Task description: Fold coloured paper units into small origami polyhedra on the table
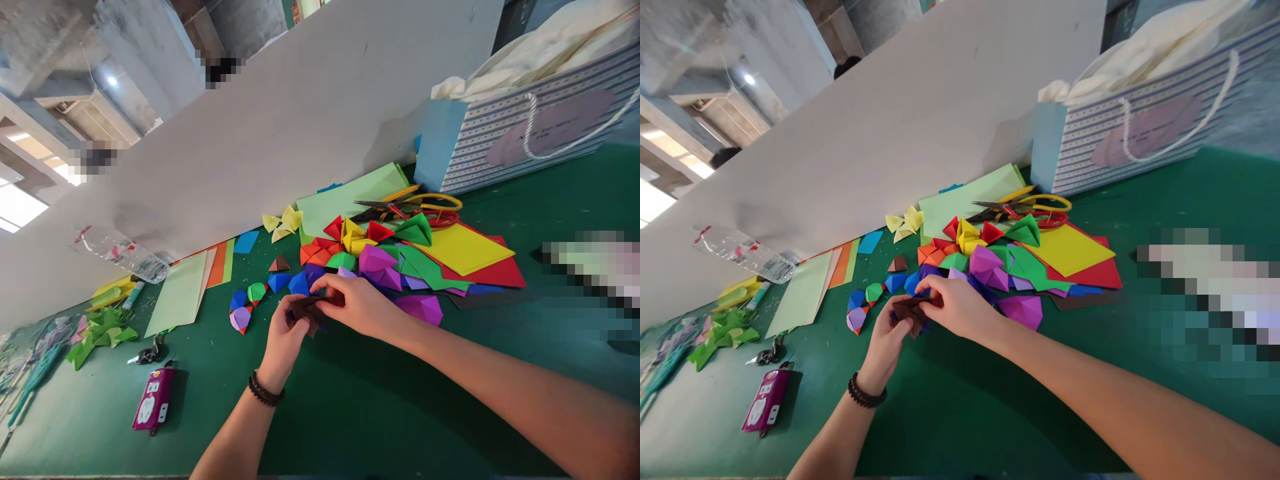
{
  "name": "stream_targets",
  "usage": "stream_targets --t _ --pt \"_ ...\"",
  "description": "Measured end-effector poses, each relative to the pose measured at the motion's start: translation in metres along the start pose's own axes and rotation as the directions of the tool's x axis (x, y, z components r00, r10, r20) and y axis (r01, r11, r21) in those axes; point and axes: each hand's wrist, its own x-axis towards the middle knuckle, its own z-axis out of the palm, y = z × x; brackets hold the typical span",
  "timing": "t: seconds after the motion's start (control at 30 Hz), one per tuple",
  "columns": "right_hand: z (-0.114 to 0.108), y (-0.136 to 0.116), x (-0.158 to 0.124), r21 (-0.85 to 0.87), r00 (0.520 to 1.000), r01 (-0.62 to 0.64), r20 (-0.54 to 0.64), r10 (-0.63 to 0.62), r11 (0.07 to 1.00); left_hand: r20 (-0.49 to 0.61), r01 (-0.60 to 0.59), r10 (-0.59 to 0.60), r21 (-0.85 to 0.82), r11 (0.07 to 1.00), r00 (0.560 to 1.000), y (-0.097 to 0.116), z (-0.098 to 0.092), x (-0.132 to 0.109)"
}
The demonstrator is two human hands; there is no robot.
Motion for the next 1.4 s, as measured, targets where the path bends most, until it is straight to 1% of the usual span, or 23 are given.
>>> stream_targets --t 0.1,0.23,0.3,0.43,0.63,0.73,0.8,0.87,0.9,0.97,1.03,1.1,1.17,1.23,1.3,1.33,1.4 --pt "0.001 -0.001 -0.001 -0.014 1.000 0.012 0.005 -0.012 1.000 -0.015 -0.004 0.005 0.056 0.998 1.000 0.000 -0.001 0.000" --pt "0.002 -0.001 -0.002 0.003 1.000 0.017 0.003 -0.017 1.000 0.018 -0.036 0.034 0.072 0.997 0.999 0.002 -0.001 -0.001" --pt "0.003 0.000 -0.002 0.017 1.000 0.011 0.007 -0.011 1.000 0.017 -0.057 0.056 0.084 0.995 0.998 0.003 0.000 -0.001" --pt "0.006 0.001 -0.003 0.011 1.000 0.002 0.024 -0.002 1.000 -0.023 -0.066 0.069 0.101 0.993 0.997 0.002 0.002 -0.001" --pt "0.009 0.002 -0.004 -0.029 0.999 0.002 0.033 -0.001 1.000 -0.080 -0.072 0.084 0.141 0.987 0.993 -0.007 0.003 0.001" --pt "0.009 0.003 -0.004 -0.024 0.999 -0.005 0.043 0.006 1.000 -0.127 -0.094 0.119 0.191 0.977 0.985 -0.010 0.001 0.000" --pt "0.009 0.003 -0.003 -0.007 0.999 -0.001 0.052 0.002 1.000 -0.146 -0.131 0.170 0.249 0.960 0.975 -0.010 0.001 0.000" --pt "0.009 0.003 -0.003 0.011 0.998 0.002 0.061 -0.003 1.000 -0.136 -0.212 0.267 0.321 0.923 0.954 -0.008 0.001 -0.002" --pt "0.009 0.003 -0.003 0.017 0.998 0.001 0.064 -0.002 1.000 -0.122 -0.270 0.331 0.357 0.894 0.936 -0.007 0.000 -0.002" --pt "0.009 0.003 -0.003 0.028 0.998 0.001 0.070 -0.003 1.000 -0.084 -0.391 0.470 0.438 0.810 0.879 -0.004 0.000 -0.003" --pt "0.009 0.002 -0.003 0.033 0.997 0.012 0.071 -0.014 0.999 -0.045 -0.476 0.577 0.517 0.712 0.815 -0.003 -0.001 -0.004" --pt "0.009 0.002 -0.003 0.029 0.997 0.033 0.068 -0.035 0.999 -0.013 -0.513 0.636 0.579 0.634 0.771 -0.002 -0.002 -0.005" --pt "0.008 0.002 -0.003 0.017 0.997 0.052 0.063 -0.053 0.998 0.003 -0.524 0.656 0.606 0.599 0.755 -0.002 -0.004 -0.006" --pt "0.007 0.001 -0.004 0.010 0.996 0.064 0.059 -0.064 0.998 0.006 -0.521 0.650 0.603 0.604 0.760 -0.005 -0.004 -0.006" --pt "0.007 -0.001 -0.004 0.004 0.997 0.063 0.053 -0.063 0.998 -0.016 -0.501 0.619 0.569 0.652 0.785 -0.007 -0.004 -0.006" --pt "0.006 -0.002 -0.004 -0.001 0.997 0.057 0.050 -0.057 0.998 -0.038 -0.480 0.590 0.540 0.691 0.806 -0.009 -0.003 -0.006" --pt "0.007 -0.003 -0.004 -0.019 0.998 0.041 0.043 -0.040 0.999 -0.096 -0.400 0.492 0.459 0.793 0.866 -0.011 -0.001 -0.004"
